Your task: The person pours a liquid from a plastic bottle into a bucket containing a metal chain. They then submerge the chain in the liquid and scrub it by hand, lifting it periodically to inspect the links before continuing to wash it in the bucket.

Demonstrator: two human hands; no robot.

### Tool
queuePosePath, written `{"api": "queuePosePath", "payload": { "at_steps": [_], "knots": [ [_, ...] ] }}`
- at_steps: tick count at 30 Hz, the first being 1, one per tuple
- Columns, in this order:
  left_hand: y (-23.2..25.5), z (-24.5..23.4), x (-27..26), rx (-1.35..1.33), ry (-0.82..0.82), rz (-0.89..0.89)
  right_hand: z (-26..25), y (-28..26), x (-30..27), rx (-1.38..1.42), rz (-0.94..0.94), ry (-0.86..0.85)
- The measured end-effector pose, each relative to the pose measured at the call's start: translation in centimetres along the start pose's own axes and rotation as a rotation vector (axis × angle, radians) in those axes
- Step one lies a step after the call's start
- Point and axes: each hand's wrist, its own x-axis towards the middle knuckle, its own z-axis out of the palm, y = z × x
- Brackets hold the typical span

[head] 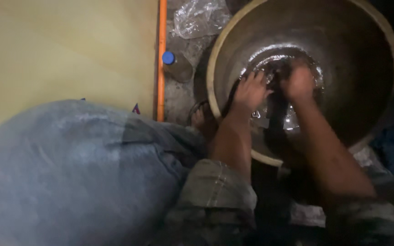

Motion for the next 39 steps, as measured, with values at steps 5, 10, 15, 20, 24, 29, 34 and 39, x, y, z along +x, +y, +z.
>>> {"api": "queuePosePath", "payload": {
  "at_steps": [5,10,15,20,24,29,34,39],
  "knots": [
    [0.5,-0.5,1.2,0.089,-0.153,-0.053,1.9,1.2,1.0,-0.098,0.173,-0.269],
    [0.3,1.0,1.2,0.13,-0.057,-0.03,2.2,1.5,1.1,-0.102,0.135,-0.084],
    [0.4,1.6,1.3,0.111,-0.034,-0.022,1.0,2.1,-0.1,-0.166,0.107,-0.099],
    [0.1,2.2,2.1,0.191,-0.037,0.005,2.3,3.7,1.6,-0.145,0.197,-0.08],
    [0.4,2.3,1.9,0.206,-0.012,-0.01,1.0,3.9,2.4,0.021,0.308,-0.239],
    [0.8,0.5,1.5,0.094,0.034,-0.027,1.8,1.8,0.2,0.214,0.084,-0.002],
    [0.6,1.6,1.4,0.173,0.01,-0.006,0.7,3.4,1.5,0.041,0.332,-0.207],
    [0.7,1.7,1.6,0.121,0.066,0.004,1.7,3.5,-1.5,0.189,-0.111,0.05]
  ]
}}
